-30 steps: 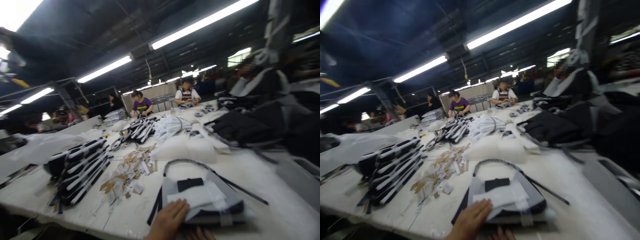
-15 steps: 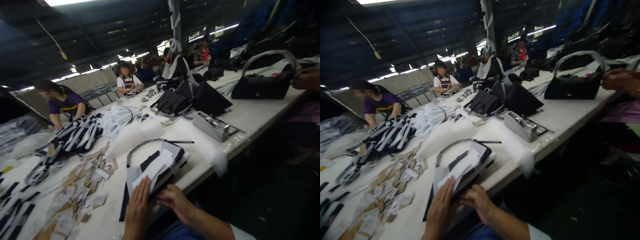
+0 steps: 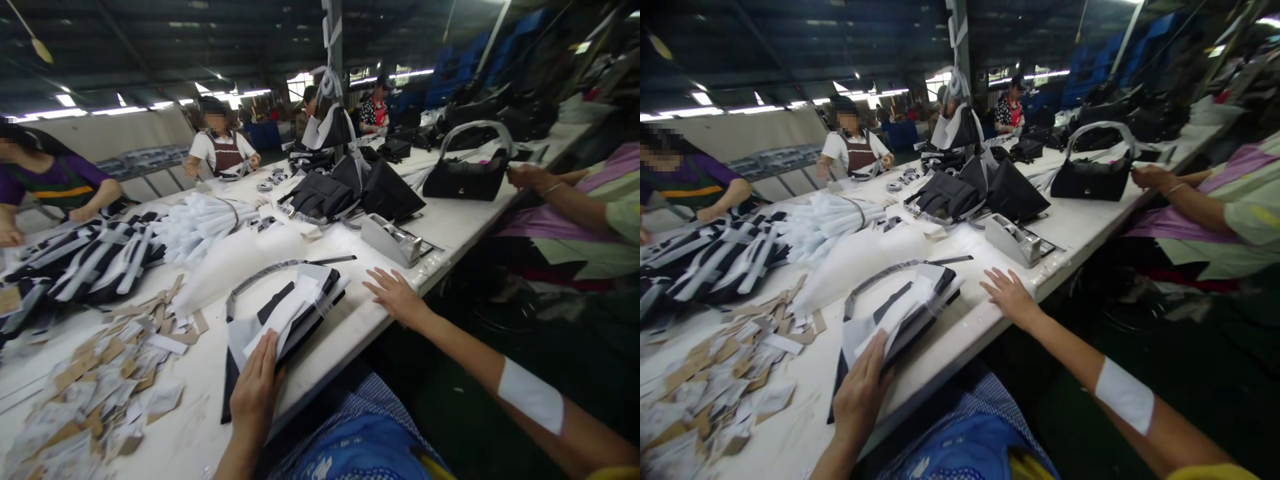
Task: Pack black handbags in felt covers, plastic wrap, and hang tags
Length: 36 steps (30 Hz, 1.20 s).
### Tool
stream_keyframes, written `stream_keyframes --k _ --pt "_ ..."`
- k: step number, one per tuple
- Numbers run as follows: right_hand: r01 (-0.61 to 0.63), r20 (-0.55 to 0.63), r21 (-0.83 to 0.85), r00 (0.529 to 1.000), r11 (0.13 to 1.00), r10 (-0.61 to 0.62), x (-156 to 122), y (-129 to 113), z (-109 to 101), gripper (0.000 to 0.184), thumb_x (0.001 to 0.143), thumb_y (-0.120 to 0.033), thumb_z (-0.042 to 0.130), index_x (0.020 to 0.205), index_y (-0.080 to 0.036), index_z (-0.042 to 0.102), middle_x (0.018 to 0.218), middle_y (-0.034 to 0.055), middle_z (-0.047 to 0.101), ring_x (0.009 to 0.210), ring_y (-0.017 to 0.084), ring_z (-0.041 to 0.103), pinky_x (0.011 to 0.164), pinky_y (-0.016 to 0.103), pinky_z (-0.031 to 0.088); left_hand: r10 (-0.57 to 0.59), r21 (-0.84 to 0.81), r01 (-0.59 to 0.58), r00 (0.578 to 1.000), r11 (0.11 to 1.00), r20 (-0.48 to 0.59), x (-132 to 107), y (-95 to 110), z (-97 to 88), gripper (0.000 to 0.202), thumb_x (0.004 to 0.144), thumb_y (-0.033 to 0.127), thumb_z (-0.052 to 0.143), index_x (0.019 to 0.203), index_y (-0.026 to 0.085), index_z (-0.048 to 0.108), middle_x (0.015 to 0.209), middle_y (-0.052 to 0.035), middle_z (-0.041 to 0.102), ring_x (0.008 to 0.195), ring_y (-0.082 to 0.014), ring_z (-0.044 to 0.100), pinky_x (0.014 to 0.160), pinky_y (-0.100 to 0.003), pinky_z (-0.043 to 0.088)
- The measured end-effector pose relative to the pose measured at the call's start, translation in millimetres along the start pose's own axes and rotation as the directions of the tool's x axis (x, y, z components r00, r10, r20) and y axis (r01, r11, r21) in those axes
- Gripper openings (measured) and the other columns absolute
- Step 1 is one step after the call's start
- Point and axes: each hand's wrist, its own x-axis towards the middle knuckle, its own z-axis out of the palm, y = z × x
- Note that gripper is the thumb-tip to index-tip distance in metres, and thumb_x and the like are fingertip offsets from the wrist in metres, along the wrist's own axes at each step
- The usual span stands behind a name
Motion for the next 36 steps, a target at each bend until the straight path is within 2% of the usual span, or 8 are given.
stream_keyframes --k 2,7,13,17,20,24,30,36 --pt "-0.02 0.002 -0.04 1.0 0.999 0.02 4.2 24.3 0.4 0.039 0.088 -0.008 0.057 0.125 -0.02 0.066 0.152 0.0145 0.042 0.144 0.036 0.03 0.114 0.065 0.014 0.008 -0.001 -0.008 1.0 1.0 0.005 -0.2 0.2 0.1 0.069 0.096 0.015 0.047 0.157 0.022 0.016 0.149 -0.0088 0.048 0.127 -0.0233 0.057 0.108 -0.037 0.045" --pt "-0.006 0.021 0.019 1.0 1.0 0.005 17.5 38.7 6.4 0.021 0.092 -0.014 0.057 0.097 -0.023 0.076 0.121 0.0071 0.071 0.133 0.03 0.05 0.115 0.06 0.02 -0.023 -0.021 0.024 0.999 0.999 0.027 1.0 1.6 -0.3 0.071 0.095 0.014 0.048 0.157 0.023 0.015 0.151 -0.0084 0.046 0.129 -0.0238 0.055 0.107 -0.037 0.046" --pt "0.045 0.038 0.214 0.998 0.976 -0.055 19.7 -27.5 14.2 0.024 0.096 -0.023 0.053 0.103 -0.025 0.076 0.119 0.0043 0.072 0.116 0.022 0.064 0.11 0.045 0.04 -0.144 -0.071 0.149 0.987 0.986 0.067 9.9 -3.1 -14.6 0.074 0.093 0.017 0.055 0.156 0.025 0.019 0.149 -0.0066 0.048 0.128 -0.0241 0.056 0.102 -0.036 0.05" --pt "0.103 0.193 0.436 0.959 0.894 -0.205 0.7 -86.1 20.1 0.022 0.094 -0.034 0.058 0.099 -0.029 0.078 0.107 -0.0017 0.076 0.099 0.017 0.071 0.09 0.028 0.054 -0.262 -0.081 0.269 0.962 0.96 0.081 14.7 -8.1 -25.2 0.071 0.093 0.022 0.058 0.155 0.026 0.024 0.147 -0.0065 0.051 0.125 -0.0247 0.058 0.1 -0.036 0.051" --pt "-0.003 0.213 0.546 0.968 0.838 -0.136 -0.5 -106.7 24.7 0.03 0.097 -0.04 0.052 0.108 -0.026 0.076 0.109 0.0018 0.075 0.103 0.02 0.07 0.095 0.031 0.052 -0.311 -0.09 0.318 0.947 0.944 0.079 17.3 -9.8 -28.3 0.069 0.092 0.024 0.059 0.154 0.026 0.027 0.144 -0.007 0.054 0.124 -0.0251 0.059 0.098 -0.035 0.052" --pt "-0.029 0.076 0.356 0.997 0.934 0.002 17.1 -112.0 47.7 0.046 0.098 -0.04 0.05 0.136 -0.016 0.059 0.14 0.0155 0.057 0.131 0.029 0.051 0.114 0.05 0.035 -0.331 -0.101 0.338 0.94 0.936 0.08 19.3 -9.9 -28.7 0.069 0.092 0.023 0.059 0.153 0.025 0.028 0.145 -0.0075 0.053 0.125 -0.0252 0.058 0.099 -0.034 0.052" --pt "0.266 0.24 0.303 0.908 0.915 -0.344 37.7 -130.5 79.5 0.072 0.092 -0.054 0.056 0.15 -0.014 0.038 0.155 0.0203 0.035 0.146 0.033 0.026 0.118 0.056 0.018 -0.321 -0.128 0.324 0.946 0.937 0.051 17.2 -10.0 -27.4 0.072 0.089 0.016 0.06 0.153 0.025 0.028 0.145 -0.0061 0.053 0.125 -0.0238 0.058 0.103 -0.034 0.049" --pt "0.446 0.158 0.437 0.817 0.781 -0.555 71.2 -156.5 100.8 0.055 0.091 -0.042 0.061 0.14 -0.021 0.054 0.144 0.0106 0.054 0.139 0.03 0.041 0.118 0.047 0.026 -0.285 -0.125 0.285 0.958 0.95 0.019 11.3 -3.4 -19.5 0.074 0.087 0.012 0.06 0.153 0.024 0.028 0.147 -0.0064 0.051 0.13 -0.0229 0.054 0.109 -0.035 0.046"
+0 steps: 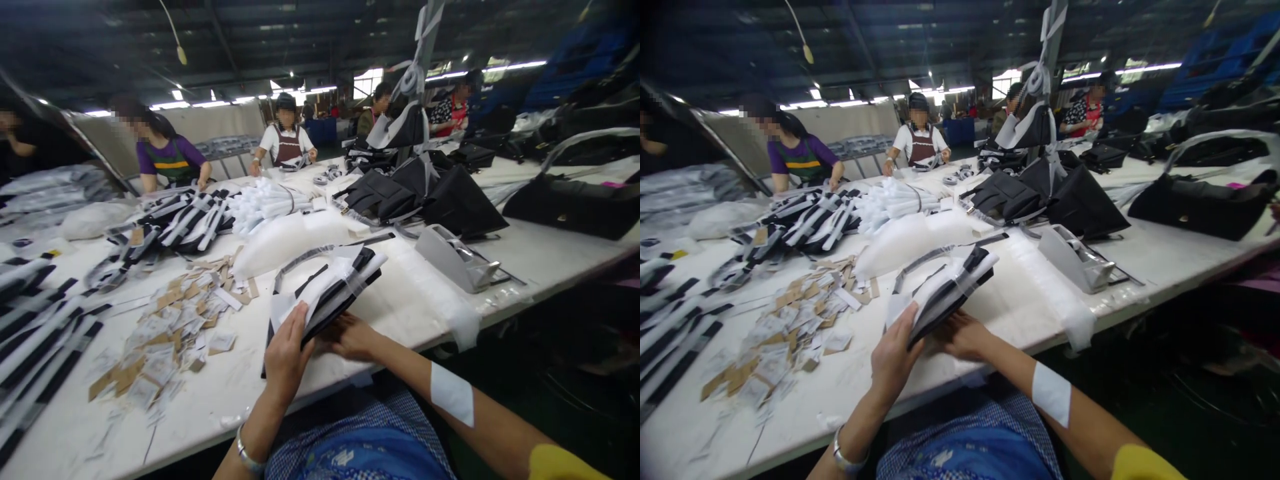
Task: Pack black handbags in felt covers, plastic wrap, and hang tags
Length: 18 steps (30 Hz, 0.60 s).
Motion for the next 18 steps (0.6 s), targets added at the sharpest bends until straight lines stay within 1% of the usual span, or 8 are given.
stream_keyframes --k 2,4,8,10,12,14,16,18 --pt "-0.017 -0.027 0.013 0.999 1.0 0.018 13.0 4.1 6.6 0.047 0.088 -0.034 0.062 0.134 -0.023 0.06 0.139 0.0081 0.058 0.135 0.03 0.046 0.117 0.044 0.03 0.047 0.013 -0.047 0.999 0.999 0.007 -1.9 1.9 2.9 0.075 0.087 0.01 0.06 0.153 0.023 0.027 0.148 -0.0075 0.05 0.131 -0.0228 0.052 0.11 -0.035 0.044" --pt "-0.039 -0.05 0.006 0.998 0.999 0.039 18.0 6.3 10.8 0.046 0.086 -0.029 0.062 0.131 -0.022 0.063 0.136 0.0095 0.061 0.13 0.031 0.052 0.114 0.045 0.033 0.104 0.022 -0.104 0.994 0.994 0.016 -2.0 3.7 4.1 0.076 0.086 0.008 0.058 0.153 0.022 0.026 0.148 -0.0081 0.05 0.133 -0.0228 0.051 0.111 -0.036 0.044" --pt "-0.065 -0.098 -0.011 0.993 0.998 0.064 -1.9 -5.6 4.4 0.033 0.092 -0.027 0.051 0.115 -0.017 0.072 0.112 0.0154 0.073 0.109 0.033 0.065 0.102 0.05 0.046 0.132 0.033 -0.132 0.991 0.991 -0.011 1.7 5.7 3.8 0.077 0.086 0.007 0.055 0.155 0.02 0.022 0.147 -0.0094 0.05 0.134 -0.0227 0.05 0.11 -0.037 0.046" --pt "0.017 -0.098 0.024 0.995 1.0 -0.015 -20.1 -20.9 -7.8 0.031 0.094 -0.028 0.051 0.113 -0.019 0.073 0.11 0.0138 0.074 0.107 0.03 0.067 0.099 0.047 0.049 0.125 0.047 -0.123 0.992 0.991 -0.024 2.1 6.7 5.9 0.075 0.088 0.009 0.054 0.155 0.018 0.021 0.147 -0.0104 0.05 0.134 -0.0227 0.05 0.109 -0.037 0.047" --pt "0.153 -0.113 0.083 0.983 0.985 -0.143 -34.4 -37.2 -25.3 0.03 0.093 -0.027 0.054 0.117 -0.022 0.071 0.116 0.0102 0.072 0.112 0.027 0.065 0.098 0.043 0.051 0.144 0.07 -0.142 0.989 0.987 -0.027 -0.8 9.2 11.2 0.07 0.09 0.011 0.053 0.154 0.017 0.024 0.147 -0.0107 0.05 0.134 -0.0227 0.05 0.109 -0.037 0.047" --pt "0.223 -0.176 0.11 0.964 0.969 -0.202 -38.0 -47.4 -45.8 0.03 0.093 -0.025 0.055 0.118 -0.024 0.07 0.116 0.0082 0.073 0.112 0.025 0.065 0.098 0.041 0.052 0.19 0.095 -0.187 0.982 0.978 -0.023 -6.9 13.5 18.4 0.062 0.093 0.013 0.051 0.152 0.016 0.031 0.146 -0.0102 0.052 0.133 -0.0224 0.051 0.108 -0.038 0.047" --pt "0.175 -0.256 0.102 0.956 0.979 -0.144 -26.9 -45.8 -65.1 0.027 0.093 -0.026 0.054 0.112 -0.023 0.072 0.11 0.0082 0.074 0.108 0.025 0.067 0.098 0.041 0.052 0.243 0.117 -0.24 0.97 0.964 -0.016 -14.4 18.7 24.6 0.054 0.096 0.013 0.048 0.149 0.016 0.037 0.144 -0.009 0.054 0.133 -0.0217 0.051 0.108 -0.038 0.048" --pt "0.005 -0.293 0.091 0.956 0.996 0.022 -2.0 -31.4 -78.8 0.026 0.095 -0.03 0.051 0.105 -0.022 0.073 0.107 0.0083 0.075 0.106 0.024 0.067 0.097 0.038 0.051 0.286 0.13 -0.283 0.958 0.95 -0.008 -21.0 23.1 27.7 0.048 0.098 0.013 0.044 0.146 0.017 0.041 0.144 -0.0073 0.054 0.133 -0.0208 0.051 0.107 -0.038 0.048"
